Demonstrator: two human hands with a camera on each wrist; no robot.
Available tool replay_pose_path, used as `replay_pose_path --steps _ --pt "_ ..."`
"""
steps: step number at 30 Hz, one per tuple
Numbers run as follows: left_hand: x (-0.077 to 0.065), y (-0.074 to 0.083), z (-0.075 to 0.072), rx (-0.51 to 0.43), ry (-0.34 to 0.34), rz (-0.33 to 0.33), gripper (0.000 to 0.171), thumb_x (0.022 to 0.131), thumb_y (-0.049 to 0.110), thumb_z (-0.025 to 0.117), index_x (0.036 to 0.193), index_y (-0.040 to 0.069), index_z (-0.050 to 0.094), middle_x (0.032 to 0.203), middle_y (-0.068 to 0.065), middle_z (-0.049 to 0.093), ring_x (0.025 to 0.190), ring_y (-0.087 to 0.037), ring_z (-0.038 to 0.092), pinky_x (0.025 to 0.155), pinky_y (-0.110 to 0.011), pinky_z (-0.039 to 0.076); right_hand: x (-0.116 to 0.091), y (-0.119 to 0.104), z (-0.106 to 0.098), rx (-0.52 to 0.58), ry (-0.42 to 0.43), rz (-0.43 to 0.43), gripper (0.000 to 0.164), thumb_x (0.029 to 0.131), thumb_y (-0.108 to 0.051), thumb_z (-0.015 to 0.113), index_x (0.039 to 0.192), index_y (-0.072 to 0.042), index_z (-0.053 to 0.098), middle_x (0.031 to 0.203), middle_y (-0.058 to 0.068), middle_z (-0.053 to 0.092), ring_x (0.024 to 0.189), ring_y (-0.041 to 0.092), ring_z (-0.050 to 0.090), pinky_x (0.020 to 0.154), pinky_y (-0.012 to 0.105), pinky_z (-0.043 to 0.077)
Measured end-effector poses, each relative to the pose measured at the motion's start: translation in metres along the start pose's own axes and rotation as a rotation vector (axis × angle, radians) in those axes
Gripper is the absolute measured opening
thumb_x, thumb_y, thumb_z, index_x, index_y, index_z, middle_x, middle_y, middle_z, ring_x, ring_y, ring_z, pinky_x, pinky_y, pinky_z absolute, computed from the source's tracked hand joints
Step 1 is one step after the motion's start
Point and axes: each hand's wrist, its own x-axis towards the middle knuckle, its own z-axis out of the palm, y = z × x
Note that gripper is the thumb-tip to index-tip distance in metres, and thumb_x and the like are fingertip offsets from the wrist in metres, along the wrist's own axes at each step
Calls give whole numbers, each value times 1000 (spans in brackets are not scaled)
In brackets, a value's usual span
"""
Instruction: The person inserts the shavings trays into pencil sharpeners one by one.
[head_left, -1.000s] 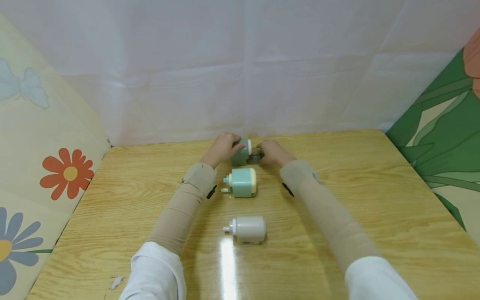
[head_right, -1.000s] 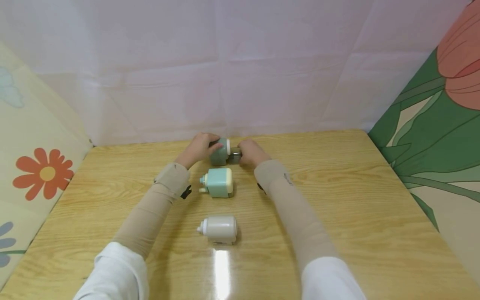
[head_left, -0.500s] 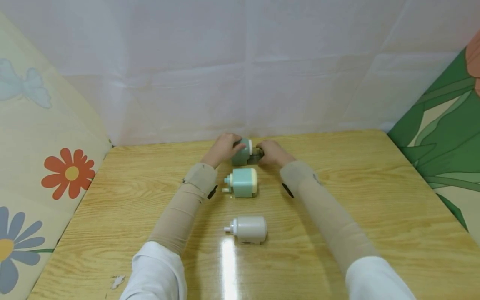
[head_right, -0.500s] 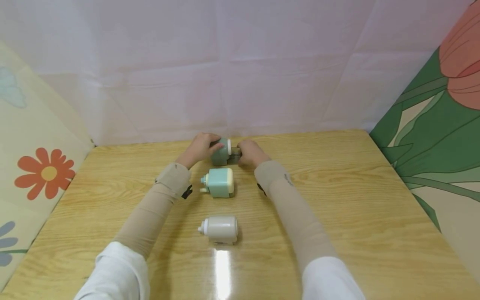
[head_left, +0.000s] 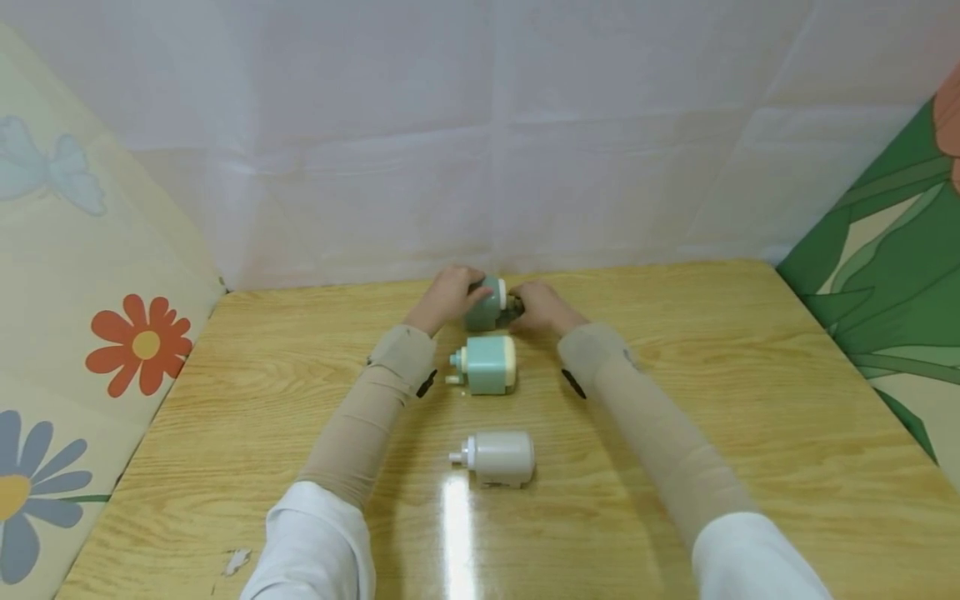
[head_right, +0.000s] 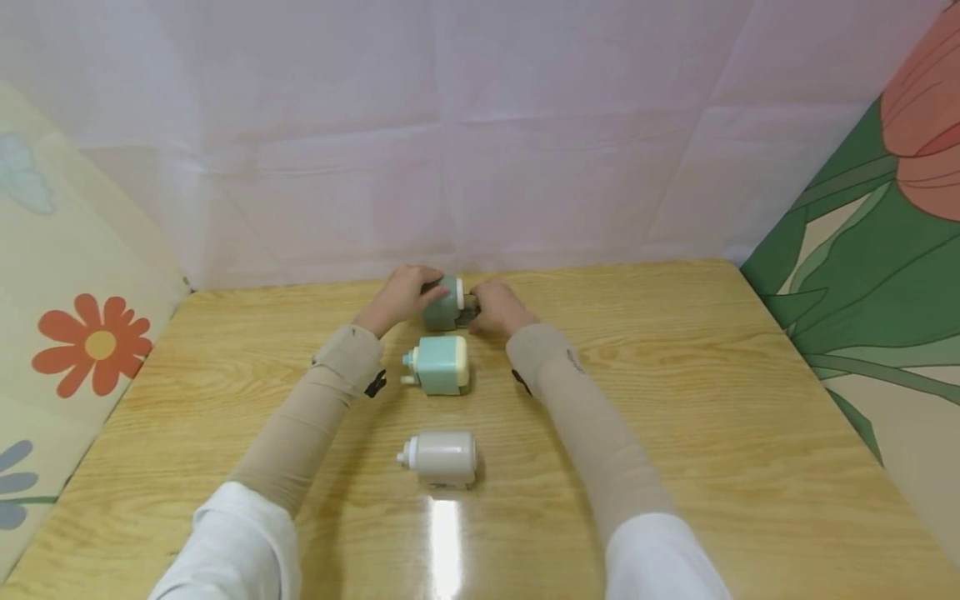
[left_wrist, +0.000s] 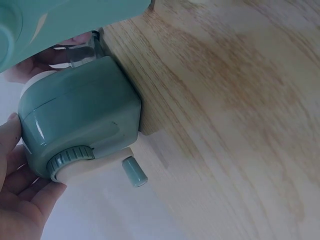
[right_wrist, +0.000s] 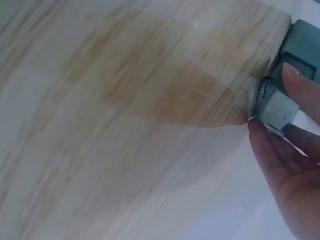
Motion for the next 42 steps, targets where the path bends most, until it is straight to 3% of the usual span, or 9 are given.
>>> replay_pose_path --steps 7,12,19,25,37,42 --pt "0 0 2 1 -2 -1 26 92 24 54 102 2 65 94 -10 66 77 -15 59 66 -25 49 -1 2 1 75 -41 27 63 76 -14 74 128 6 46 122 23 52 111 36 48 95 46 39" --pt "0 0 2 12 9 6 26 92 24 54 100 2 66 92 -10 66 76 -16 58 67 -27 48 -7 9 -5 213 -64 65 74 76 -8 72 136 8 32 129 27 44 109 38 50 93 47 41" --pt "0 0 2 22 30 23 23 92 23 55 90 3 66 79 -7 63 67 -15 53 61 -27 45 -7 12 -3 243 -4 7 61 73 -3 72 124 14 44 112 29 55 99 37 57 90 43 44" --pt "0 1 3 27 36 33 23 92 23 55 86 3 65 74 -6 61 64 -15 51 58 -26 44 -2 7 5 238 3 -33 54 75 -3 71 122 11 48 108 27 58 95 35 58 86 41 47" --pt "0 3 3 9 26 7 23 91 23 56 95 2 66 87 -9 65 74 -16 57 66 -25 48 0 3 8 275 32 16 49 72 -4 74 115 9 53 102 23 60 92 34 58 82 40 48" --pt "0 4 4 6 21 2 23 91 23 56 94 3 66 86 -8 65 74 -15 57 65 -25 48 0 3 10 336 40 49 44 70 -5 76 108 6 57 92 18 61 82 27 57 72 34 49"
